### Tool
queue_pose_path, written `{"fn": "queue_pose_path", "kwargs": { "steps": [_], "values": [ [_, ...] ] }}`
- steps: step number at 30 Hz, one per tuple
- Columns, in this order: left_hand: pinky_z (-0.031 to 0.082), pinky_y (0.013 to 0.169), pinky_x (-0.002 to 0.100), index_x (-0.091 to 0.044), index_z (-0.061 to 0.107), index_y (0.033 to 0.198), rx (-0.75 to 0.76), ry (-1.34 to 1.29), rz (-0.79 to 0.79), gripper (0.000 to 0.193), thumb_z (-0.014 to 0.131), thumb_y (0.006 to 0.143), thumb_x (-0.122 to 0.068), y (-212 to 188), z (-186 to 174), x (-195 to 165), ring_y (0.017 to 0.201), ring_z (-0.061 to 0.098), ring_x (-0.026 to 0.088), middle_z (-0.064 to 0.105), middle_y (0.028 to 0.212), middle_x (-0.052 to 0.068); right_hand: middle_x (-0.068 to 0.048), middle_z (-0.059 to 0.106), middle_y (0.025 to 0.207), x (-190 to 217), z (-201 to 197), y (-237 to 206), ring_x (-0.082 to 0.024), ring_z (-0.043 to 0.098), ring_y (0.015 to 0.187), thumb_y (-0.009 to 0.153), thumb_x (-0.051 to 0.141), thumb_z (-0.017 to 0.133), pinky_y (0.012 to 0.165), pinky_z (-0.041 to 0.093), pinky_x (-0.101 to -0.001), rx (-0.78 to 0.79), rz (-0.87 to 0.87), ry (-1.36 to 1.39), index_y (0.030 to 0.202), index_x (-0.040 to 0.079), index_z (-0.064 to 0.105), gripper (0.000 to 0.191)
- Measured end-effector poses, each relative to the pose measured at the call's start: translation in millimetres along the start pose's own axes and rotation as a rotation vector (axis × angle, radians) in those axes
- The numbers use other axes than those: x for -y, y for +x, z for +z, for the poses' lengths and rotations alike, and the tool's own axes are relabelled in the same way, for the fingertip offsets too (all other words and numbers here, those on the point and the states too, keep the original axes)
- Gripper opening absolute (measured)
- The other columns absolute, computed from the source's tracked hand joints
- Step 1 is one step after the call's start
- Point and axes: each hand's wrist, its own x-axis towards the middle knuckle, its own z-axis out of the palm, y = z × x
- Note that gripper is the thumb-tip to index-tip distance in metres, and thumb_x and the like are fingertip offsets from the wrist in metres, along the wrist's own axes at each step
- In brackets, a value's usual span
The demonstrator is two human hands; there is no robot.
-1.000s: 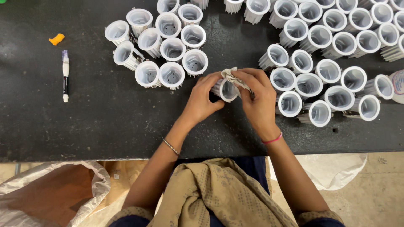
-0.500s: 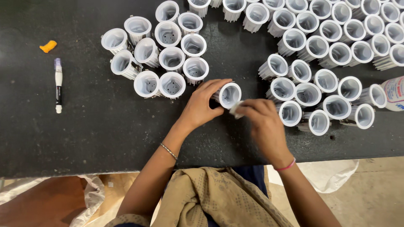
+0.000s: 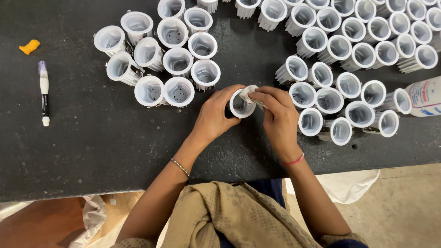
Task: The person wipes white plastic lamp holder components one at a time with a cloth, occasionally reaching for a liquid bottle, and places each wiped component into a growing group on the work table. The person continues this repetitive wiping and arranging across the table for the whole episode.
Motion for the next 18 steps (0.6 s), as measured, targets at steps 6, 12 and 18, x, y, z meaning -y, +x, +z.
{"fn": "queue_pose_path", "kwargs": {
  "steps": [6,12,18],
  "values": [
    [0.056,0.099,0.039,-0.010,0.061,0.134,0.004,-0.006,-0.022,0.070,0.088,0.070,-0.008,6,2,2,0.118,0.068,0.032,0.069,0.130,0.012,-0.008,0.072,0.116,12,-6,-19,-0.029,0.068,0.106,0.076,-0.020,0.057,0.090,0.055,-0.0383,0.021,0.046,0.000,0.110,0.010,0.076,0.050],
    [0.058,0.098,0.037,-0.009,0.061,0.134,0.033,-0.040,-0.043,0.068,0.087,0.071,-0.006,4,1,0,0.119,0.069,0.031,0.070,0.131,0.012,-0.007,0.071,0.117,-1,1,2,-0.030,0.066,0.110,0.079,-0.019,0.060,0.094,0.054,-0.0392,-0.050,-0.080,-0.034,0.111,0.010,0.075,0.046],
    [0.058,0.096,0.037,-0.009,0.061,0.133,0.011,-0.040,-0.073,0.068,0.089,0.071,-0.009,6,-1,-4,0.118,0.069,0.031,0.070,0.129,0.012,-0.007,0.073,0.115,-1,-2,-8,-0.028,0.067,0.104,0.079,-0.021,0.059,0.088,0.054,-0.0368,0.006,0.014,-0.010,0.109,0.011,0.078,0.048]
  ]
}}
